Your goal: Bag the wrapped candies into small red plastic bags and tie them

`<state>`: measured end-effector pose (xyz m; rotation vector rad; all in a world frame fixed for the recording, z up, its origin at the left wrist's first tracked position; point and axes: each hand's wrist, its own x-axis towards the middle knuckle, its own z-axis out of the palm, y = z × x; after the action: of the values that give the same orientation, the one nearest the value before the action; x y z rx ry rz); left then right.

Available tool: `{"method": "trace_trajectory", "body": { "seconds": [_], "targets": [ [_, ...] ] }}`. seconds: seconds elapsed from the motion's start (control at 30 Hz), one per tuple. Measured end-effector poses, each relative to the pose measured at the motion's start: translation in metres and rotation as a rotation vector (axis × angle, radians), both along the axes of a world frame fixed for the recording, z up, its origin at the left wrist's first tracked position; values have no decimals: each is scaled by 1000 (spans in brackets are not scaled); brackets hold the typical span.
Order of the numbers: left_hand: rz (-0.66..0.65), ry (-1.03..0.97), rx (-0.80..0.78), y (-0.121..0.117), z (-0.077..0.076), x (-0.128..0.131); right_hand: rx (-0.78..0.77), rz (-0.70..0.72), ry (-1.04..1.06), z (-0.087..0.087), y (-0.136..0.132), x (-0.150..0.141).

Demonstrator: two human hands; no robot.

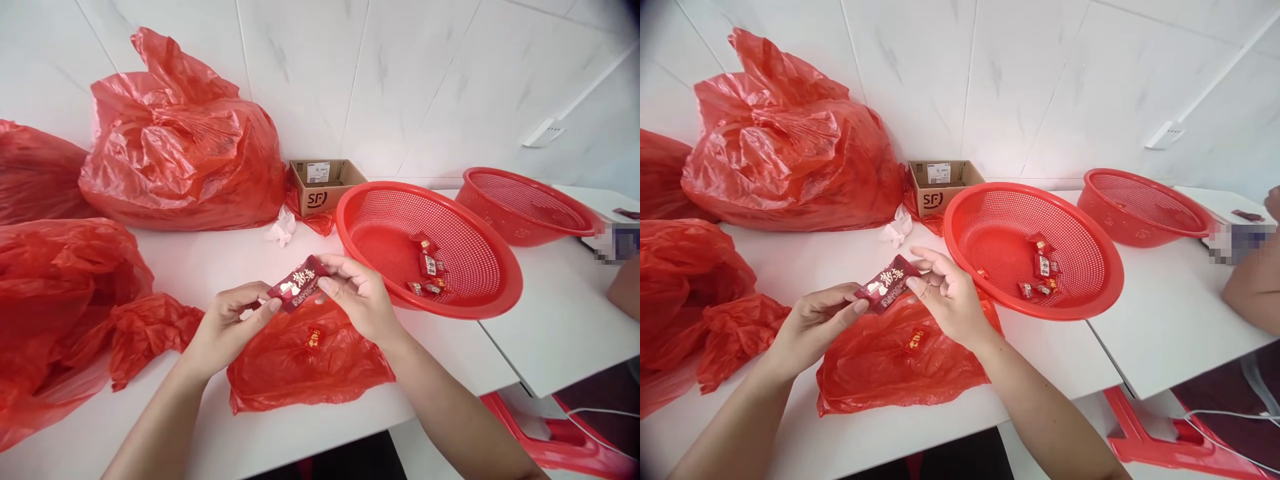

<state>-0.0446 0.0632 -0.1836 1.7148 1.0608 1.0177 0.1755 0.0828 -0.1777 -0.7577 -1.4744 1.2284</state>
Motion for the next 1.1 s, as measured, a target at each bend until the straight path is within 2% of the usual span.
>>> {"method": "trace_trajectory", "body": {
  "seconds": [0.1, 0.23, 0.3, 0.43, 0.53, 0.6, 0.67, 0.73, 0.8, 0.9, 1.0, 1.1],
  "targets": [
    [4, -14, 7, 0, 1, 1, -8, 50, 3, 2, 2, 3],
    [14, -52, -79, 1, 3, 0, 187, 90, 8, 5, 2, 10],
    [-45, -127, -133, 2, 2, -2, 247, 124, 10, 5, 2, 13],
    [-229, -271, -199, 0, 1, -9, 270, 124, -27, 4, 3, 14],
    [-282, -259, -230, -1, 3, -13, 272, 114, -63, 2, 5, 14],
    [-230, -196, -209, -1, 5, -14, 271, 137, -78, 4, 5, 15],
    [-110, -70, -139, 0, 7, -14, 254, 189, -127, 7, 4, 19],
    [-12, 128, -46, 2, 7, -13, 219, 279, -279, 12, 3, 23],
    [-13, 352, 17, 4, 6, -11, 183, 366, -530, 14, 4, 27],
    [-96, 573, 22, 6, 1, -9, 167, 372, -827, 12, 4, 28],
    [-110, 642, -1, 6, -3, -7, 206, 349, -819, 17, -2, 28],
    [-113, 645, -35, 6, -3, -7, 259, 320, -700, 40, -18, 37]
  ]
}}
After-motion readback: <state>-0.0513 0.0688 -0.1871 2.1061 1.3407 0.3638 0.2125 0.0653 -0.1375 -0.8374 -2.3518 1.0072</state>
